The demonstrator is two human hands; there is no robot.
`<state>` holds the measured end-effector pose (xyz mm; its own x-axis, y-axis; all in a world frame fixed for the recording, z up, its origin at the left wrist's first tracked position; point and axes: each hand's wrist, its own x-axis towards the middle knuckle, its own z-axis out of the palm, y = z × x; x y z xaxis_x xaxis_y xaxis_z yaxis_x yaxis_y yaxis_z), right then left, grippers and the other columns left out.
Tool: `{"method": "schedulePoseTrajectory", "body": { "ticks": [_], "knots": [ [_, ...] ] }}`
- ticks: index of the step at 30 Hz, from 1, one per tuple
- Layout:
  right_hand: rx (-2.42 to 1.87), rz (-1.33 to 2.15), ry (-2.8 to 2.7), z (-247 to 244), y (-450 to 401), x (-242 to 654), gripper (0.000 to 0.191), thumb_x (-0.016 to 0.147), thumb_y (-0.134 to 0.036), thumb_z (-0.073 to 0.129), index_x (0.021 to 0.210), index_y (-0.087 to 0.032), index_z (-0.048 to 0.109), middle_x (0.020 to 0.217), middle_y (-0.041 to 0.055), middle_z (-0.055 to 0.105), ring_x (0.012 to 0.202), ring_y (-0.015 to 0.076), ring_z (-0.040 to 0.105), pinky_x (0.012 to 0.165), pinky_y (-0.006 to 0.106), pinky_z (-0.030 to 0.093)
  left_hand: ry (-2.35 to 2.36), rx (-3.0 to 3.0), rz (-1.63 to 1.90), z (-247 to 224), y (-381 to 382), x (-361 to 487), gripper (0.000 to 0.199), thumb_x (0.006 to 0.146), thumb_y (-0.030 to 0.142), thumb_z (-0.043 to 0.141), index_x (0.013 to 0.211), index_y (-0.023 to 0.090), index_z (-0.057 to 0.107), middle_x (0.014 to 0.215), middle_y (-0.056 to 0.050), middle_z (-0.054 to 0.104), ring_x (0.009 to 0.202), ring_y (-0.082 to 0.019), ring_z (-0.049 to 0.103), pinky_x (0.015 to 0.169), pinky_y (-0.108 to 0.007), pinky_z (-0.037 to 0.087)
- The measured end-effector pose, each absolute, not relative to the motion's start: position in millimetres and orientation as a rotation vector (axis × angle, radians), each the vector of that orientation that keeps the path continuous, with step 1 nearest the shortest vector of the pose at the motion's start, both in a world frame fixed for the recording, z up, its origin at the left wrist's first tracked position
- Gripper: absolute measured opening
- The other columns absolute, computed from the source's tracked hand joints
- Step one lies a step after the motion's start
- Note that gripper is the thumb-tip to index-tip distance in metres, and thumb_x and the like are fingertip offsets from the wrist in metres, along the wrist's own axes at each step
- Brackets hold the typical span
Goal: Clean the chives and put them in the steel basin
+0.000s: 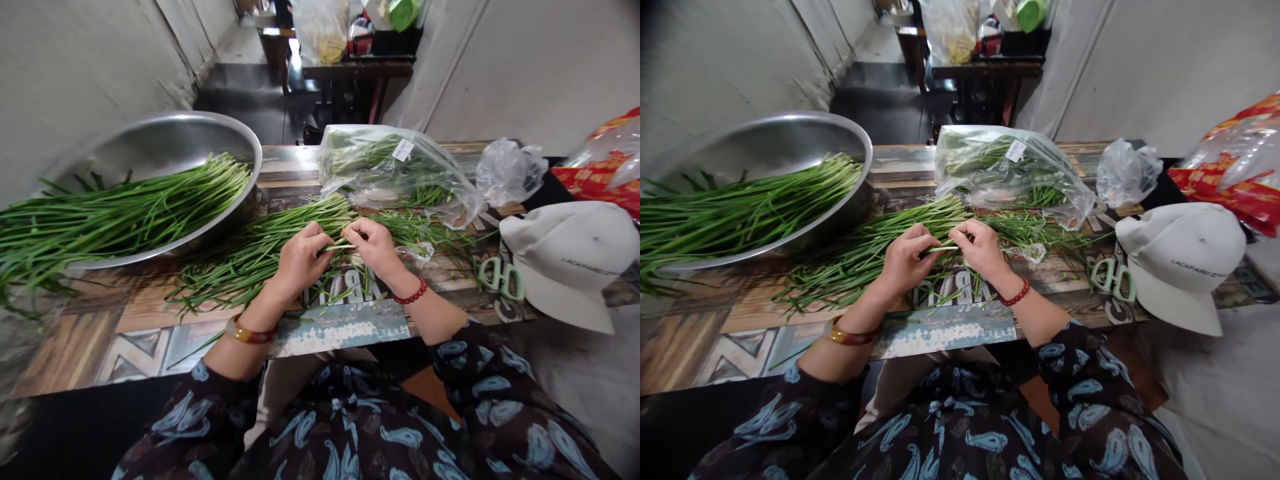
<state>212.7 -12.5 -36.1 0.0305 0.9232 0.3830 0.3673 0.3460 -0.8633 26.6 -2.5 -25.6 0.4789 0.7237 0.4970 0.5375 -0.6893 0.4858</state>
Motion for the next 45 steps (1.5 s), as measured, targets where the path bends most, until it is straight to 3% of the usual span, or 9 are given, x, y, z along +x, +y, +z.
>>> {"method": "schedulePoseTrajectory", "body": {
  "ticks": [10, 14, 17, 21, 25, 29, 32, 35, 45],
  "knots": [
    [-1.311, 0.644, -1.35, -34, -10, 227, 0.033, 0.093, -0.047, 0.052, 0.077, -0.02, 0.063, 0.066, -0.0018, 0.058, 0.063, 0.0136, 0.051, 0.064, 0.027, 0.04, 1.089, 2.664, 1.074, -25, -6, 26, 0.011, 0.089, 0.022, 0.06, 0.082, 0.018, 0.067, 0.081, -0.003, 0.059, 0.072, -0.014, 0.054, 0.061, -0.025, 0.039],
    [-1.46, 0.418, -1.379, -25, -7, 260, 0.048, 0.095, -0.053, 0.047, 0.059, -0.021, 0.056, 0.054, -0.0024, 0.047, 0.055, 0.0139, 0.045, 0.061, 0.029, 0.037, 1.133, 2.708, 1.069, -24, -6, 23, 0.012, 0.09, 0.022, 0.058, 0.082, 0.018, 0.066, 0.082, -0.003, 0.059, 0.072, -0.014, 0.054, 0.061, -0.025, 0.038],
    [-1.593, 0.116, -1.615, -19, -7, 277, 0.036, 0.089, -0.045, 0.06, 0.061, -0.022, 0.06, 0.064, 0.0018, 0.057, 0.067, 0.0186, 0.053, 0.071, 0.033, 0.042, 1.143, 2.742, 1.04, -24, -6, 22, 0.011, 0.09, 0.021, 0.058, 0.083, 0.019, 0.067, 0.083, -0.004, 0.06, 0.074, -0.014, 0.054, 0.061, -0.025, 0.038],
    [-1.645, -0.044, -1.851, -22, -8, 285, 0.018, 0.084, -0.032, 0.066, 0.098, -0.024, 0.072, 0.103, 0.0079, 0.07, 0.093, 0.0253, 0.061, 0.085, 0.038, 0.045, 1.169, 2.766, 1.021, -24, -7, 22, 0.011, 0.089, 0.019, 0.058, 0.084, 0.018, 0.067, 0.084, -0.004, 0.061, 0.074, -0.014, 0.055, 0.061, -0.025, 0.038],
    [-1.684, -0.06, -1.815, -25, -6, 286, 0.017, 0.089, -0.031, 0.059, 0.081, -0.023, 0.072, 0.086, 0.0063, 0.071, 0.087, 0.0251, 0.062, 0.088, 0.04, 0.046, 1.179, 2.784, 0.982, -23, -8, 22, 0.009, 0.086, 0.017, 0.059, 0.084, 0.019, 0.067, 0.084, -0.004, 0.061, 0.075, -0.015, 0.056, 0.06, -0.025, 0.037],
    [-1.498, -0.001, -1.875, -23, -5, 281, 0.031, 0.086, -0.009, 0.046, 0.091, -0.024, 0.073, 0.103, 0.0067, 0.071, 0.101, 0.0228, 0.063, 0.092, 0.038, 0.045, 1.2, 2.789, 0.958, -22, -8, 21, 0.01, 0.085, 0.016, 0.058, 0.083, 0.019, 0.067, 0.084, -0.004, 0.061, 0.075, -0.015, 0.055, 0.06, -0.026, 0.037],
    [-1.459, 0.049, -1.823, -20, -5, 277, 0.036, 0.079, -0.002, 0.041, 0.063, -0.024, 0.064, 0.085, 0.0038, 0.071, 0.09, 0.0201, 0.064, 0.091, 0.038, 0.045, 1.206, 2.789, 0.935, -23, -8, 21, 0.011, 0.085, 0.016, 0.057, 0.082, 0.019, 0.067, 0.084, -0.004, 0.061, 0.074, -0.015, 0.055, 0.06, -0.026, 0.037],
    [-1.515, 0.054, -1.805, -20, -5, 275, 0.032, 0.077, -0.005, 0.046, 0.057, -0.024, 0.062, 0.087, 0.0029, 0.073, 0.09, 0.0207, 0.065, 0.094, 0.04, 0.044, 1.201, 2.769, 0.935, -23, -8, 21, 0.011, 0.086, 0.016, 0.057, 0.084, 0.02, 0.068, 0.085, -0.004, 0.061, 0.075, -0.015, 0.055, 0.06, -0.026, 0.037],
    [-1.783, 0.012, -1.816, -38, 1, 299, 0.021, 0.088, -0.038, 0.063, 0.093, -0.025, 0.079, 0.124, 0.0056, 0.071, 0.118, 0.0301, 0.057, 0.101, 0.048, 0.042, 1.198, 2.725, 0.967, -22, -7, 21, 0.011, 0.088, 0.019, 0.058, 0.084, 0.018, 0.069, 0.085, -0.004, 0.062, 0.075, -0.015, 0.057, 0.061, -0.025, 0.038]
  ]
}}
